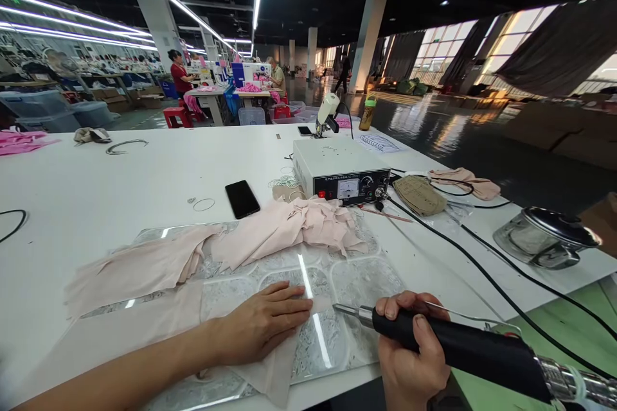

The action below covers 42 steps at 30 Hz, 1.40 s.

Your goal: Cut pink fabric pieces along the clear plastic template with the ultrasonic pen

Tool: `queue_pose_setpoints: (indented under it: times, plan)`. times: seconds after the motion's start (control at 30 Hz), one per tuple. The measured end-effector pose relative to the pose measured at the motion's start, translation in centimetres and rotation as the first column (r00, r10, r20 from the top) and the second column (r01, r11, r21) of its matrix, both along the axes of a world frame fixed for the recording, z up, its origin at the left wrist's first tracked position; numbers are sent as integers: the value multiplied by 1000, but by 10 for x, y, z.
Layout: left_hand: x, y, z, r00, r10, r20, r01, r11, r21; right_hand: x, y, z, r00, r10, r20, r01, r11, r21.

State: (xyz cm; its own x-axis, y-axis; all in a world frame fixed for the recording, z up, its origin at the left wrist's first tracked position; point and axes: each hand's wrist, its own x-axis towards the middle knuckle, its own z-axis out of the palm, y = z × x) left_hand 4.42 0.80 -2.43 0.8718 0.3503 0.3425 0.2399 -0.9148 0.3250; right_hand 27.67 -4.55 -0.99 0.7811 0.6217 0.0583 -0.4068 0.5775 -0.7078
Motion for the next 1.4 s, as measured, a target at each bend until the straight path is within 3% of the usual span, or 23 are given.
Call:
queue_pose_setpoints:
  times: [0.43, 1.4]
  plan:
    - [-1, 0, -2, 999, 3, -35, -2, 1000, 26, -1, -3, 0, 996, 17, 83, -20, 999, 40]
    - [-3, -1, 7, 1000, -17, -17, 17, 999, 34, -2, -2, 1, 999, 37, 9, -37, 999, 3]
